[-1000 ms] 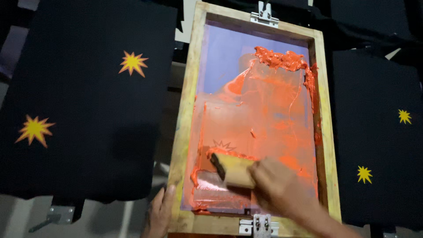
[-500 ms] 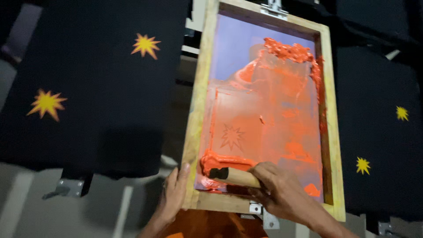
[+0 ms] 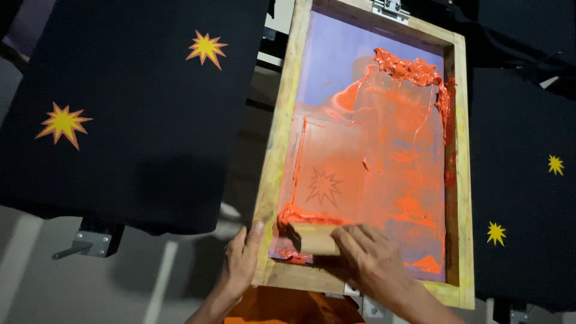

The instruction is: The person uses a squeegee to spread orange ink across a screen printing frame and pulls it down to print a starburst design onto black t-shirts. The person repeatedly lifts the frame to reveal the printed design and repositions it for the next print.

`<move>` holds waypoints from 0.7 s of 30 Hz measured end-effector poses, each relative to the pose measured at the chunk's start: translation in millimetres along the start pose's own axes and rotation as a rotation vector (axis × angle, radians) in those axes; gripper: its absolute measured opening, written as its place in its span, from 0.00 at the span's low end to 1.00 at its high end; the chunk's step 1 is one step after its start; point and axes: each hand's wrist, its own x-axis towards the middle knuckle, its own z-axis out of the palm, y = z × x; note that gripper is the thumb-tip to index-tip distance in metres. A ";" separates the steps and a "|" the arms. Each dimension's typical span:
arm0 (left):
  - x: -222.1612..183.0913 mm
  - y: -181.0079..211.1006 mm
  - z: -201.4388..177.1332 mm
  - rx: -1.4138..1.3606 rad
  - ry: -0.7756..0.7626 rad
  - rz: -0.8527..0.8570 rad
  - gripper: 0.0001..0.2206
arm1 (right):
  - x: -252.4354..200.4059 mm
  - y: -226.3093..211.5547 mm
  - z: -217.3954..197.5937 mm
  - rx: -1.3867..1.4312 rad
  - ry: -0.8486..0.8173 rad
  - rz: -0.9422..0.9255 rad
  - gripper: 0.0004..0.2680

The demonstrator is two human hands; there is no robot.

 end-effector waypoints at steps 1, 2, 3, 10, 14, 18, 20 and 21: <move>-2.4 4.7 -1.3 0.010 -0.009 -0.049 0.24 | 2.6 7.2 1.3 0.016 0.016 0.003 0.13; -3.4 9.7 -3.0 0.018 -0.018 -0.096 0.24 | 6.6 14.8 2.8 0.030 0.032 0.005 0.15; 2.9 0.1 1.1 0.016 -0.017 -0.096 0.24 | 8.9 24.1 8.6 0.030 0.031 0.002 0.15; 8.5 -16.1 7.5 0.006 0.013 -0.029 0.24 | 46.9 81.4 21.2 -0.082 0.042 0.060 0.11; 13.0 -27.9 12.9 -0.061 0.029 0.026 0.22 | 64.1 124.4 39.6 -0.248 0.053 0.140 0.08; 20.8 -42.4 16.7 0.018 0.045 0.015 0.24 | 92.4 159.7 33.8 -0.239 0.074 0.168 0.09; 21.4 -40.0 14.6 0.039 0.058 0.076 0.24 | 107.8 179.3 23.4 -0.145 -0.112 0.314 0.11; 22.4 -41.0 14.2 0.045 0.058 0.089 0.24 | 114.7 185.0 11.4 -0.149 -0.100 0.319 0.11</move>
